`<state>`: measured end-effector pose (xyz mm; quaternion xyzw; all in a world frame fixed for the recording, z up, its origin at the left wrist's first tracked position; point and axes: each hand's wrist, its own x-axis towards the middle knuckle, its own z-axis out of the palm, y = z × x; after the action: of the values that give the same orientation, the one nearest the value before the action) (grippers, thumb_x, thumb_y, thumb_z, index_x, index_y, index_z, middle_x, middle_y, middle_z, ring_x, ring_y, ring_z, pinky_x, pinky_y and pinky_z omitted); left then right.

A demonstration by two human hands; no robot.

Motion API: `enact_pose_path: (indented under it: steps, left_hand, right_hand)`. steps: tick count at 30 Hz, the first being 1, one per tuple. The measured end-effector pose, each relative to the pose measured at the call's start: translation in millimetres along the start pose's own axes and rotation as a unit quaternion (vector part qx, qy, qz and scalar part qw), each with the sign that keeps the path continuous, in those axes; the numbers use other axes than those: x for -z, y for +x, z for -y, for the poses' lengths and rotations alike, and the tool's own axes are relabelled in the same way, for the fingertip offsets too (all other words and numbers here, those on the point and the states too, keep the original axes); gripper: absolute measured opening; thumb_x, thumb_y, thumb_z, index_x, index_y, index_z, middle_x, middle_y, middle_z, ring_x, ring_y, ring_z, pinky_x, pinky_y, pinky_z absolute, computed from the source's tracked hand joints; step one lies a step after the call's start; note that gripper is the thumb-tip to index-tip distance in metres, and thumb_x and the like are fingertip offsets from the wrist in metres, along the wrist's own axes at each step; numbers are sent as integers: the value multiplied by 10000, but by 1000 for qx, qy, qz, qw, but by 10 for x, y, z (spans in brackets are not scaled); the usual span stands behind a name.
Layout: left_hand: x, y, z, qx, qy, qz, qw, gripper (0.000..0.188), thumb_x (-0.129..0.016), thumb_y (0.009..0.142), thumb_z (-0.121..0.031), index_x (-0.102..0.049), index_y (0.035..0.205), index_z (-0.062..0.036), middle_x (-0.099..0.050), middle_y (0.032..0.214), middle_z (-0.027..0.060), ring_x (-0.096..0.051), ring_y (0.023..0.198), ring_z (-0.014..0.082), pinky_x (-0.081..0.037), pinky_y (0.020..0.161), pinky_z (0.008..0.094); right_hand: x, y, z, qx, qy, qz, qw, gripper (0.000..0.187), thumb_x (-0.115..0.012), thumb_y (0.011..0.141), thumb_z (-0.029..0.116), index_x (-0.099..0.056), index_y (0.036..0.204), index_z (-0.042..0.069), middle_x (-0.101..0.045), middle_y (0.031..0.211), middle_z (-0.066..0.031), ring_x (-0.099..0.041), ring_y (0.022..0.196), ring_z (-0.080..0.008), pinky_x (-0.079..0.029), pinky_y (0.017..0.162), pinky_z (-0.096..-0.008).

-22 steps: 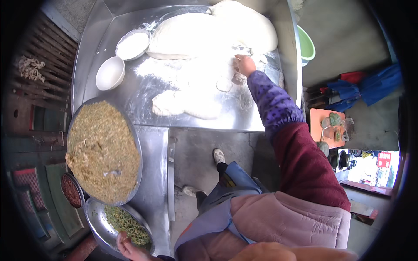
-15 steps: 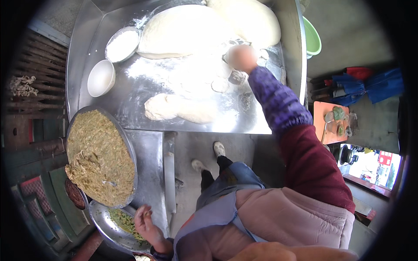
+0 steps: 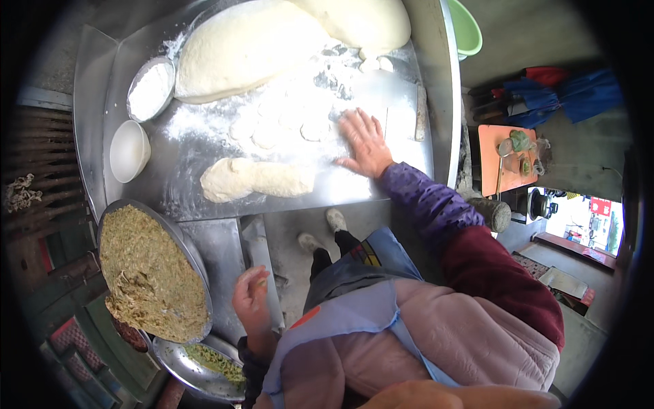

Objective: The person prepares dumplings by rolling dough into small circles, filling them with a green vegetable mixture, and sealing them. They also add chopped green vegetables to a pot on the stove and mix a sauce in a bowl.

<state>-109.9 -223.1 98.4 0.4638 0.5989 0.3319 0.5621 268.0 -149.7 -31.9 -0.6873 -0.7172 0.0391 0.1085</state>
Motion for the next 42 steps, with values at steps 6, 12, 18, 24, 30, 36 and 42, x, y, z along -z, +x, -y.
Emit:
enact_pose_path:
  steps: [6, 12, 18, 24, 30, 36, 42]
  left_hand:
    - [-5, -46, 6, 6, 23, 45, 999, 221, -510, 891, -15, -586, 1096, 23, -626, 1019, 96, -593, 927, 152, -468, 808, 256]
    - [-3, -160, 35, 48, 0, 10, 999, 217, -539, 870, 7, -587, 1081, 20, -618, 1022, 88, -595, 908, 148, -464, 823, 264]
    - [-26, -176, 40, 31, -12, 20, 999, 208, -550, 876, 12, -581, 1081, 29, -610, 1044, 91, -601, 918, 155, -463, 833, 266]
    - [-103, -245, 86, 9, -16, 24, 1000, 223, -556, 873, 13, -583, 1093, 30, -609, 1047, 82, -598, 915, 136, -472, 804, 252]
    - [-114, -405, 67, 18, -50, 0, 999, 233, -564, 867, 12, -592, 1098, 13, -615, 1026, 76, -597, 920, 127, -473, 805, 247]
    - [-86, -608, 112, 18, -77, -24, 997, 225, -522, 881, 2, -582, 1096, 27, -605, 1073, 95, -594, 948, 165, -462, 849, 274]
    - [243, -929, 443, -2, -113, -54, 992, 225, -563, 877, 13, -583, 1101, 21, -622, 1045, 90, -611, 955, 163, -474, 844, 264]
  right_hand:
    - [106, 122, -140, -52, 8, -4, 999, 805, -515, 853, 592, -284, 1446, 99, -252, 1483, -204, -209, 1385, -367, -138, 1076, -617]
    - [20, 417, -110, -122, 10, 102, 987, 702, -497, 902, 483, -283, 1450, 99, -219, 1506, -190, -175, 1402, -356, -128, 1083, -610]
    - [44, 191, 86, -77, -35, 40, 996, 750, -492, 887, 547, -296, 1444, 86, -160, 1523, -191, -93, 1420, -368, -102, 1094, -617]
    - [32, -21, 156, -89, -59, 89, 990, 843, -524, 827, 620, -305, 1435, 78, -186, 1518, -184, -111, 1410, -390, -120, 1099, -591]
    - [206, -143, -339, -79, 169, -53, 981, 500, -642, 807, 270, -515, 1239, 51, -432, 1346, -210, -393, 1257, -364, -331, 1022, -447]
    - [175, -223, -571, -211, 215, 111, 947, 281, -673, 705, 122, -625, 959, 12, -602, 1023, -199, -579, 994, -362, -469, 839, -371]
    - [524, -86, -65, -61, 143, 35, 987, 123, -618, 769, 92, -557, 829, 4, -608, 729, -178, -614, 685, -334, -485, 642, -387]
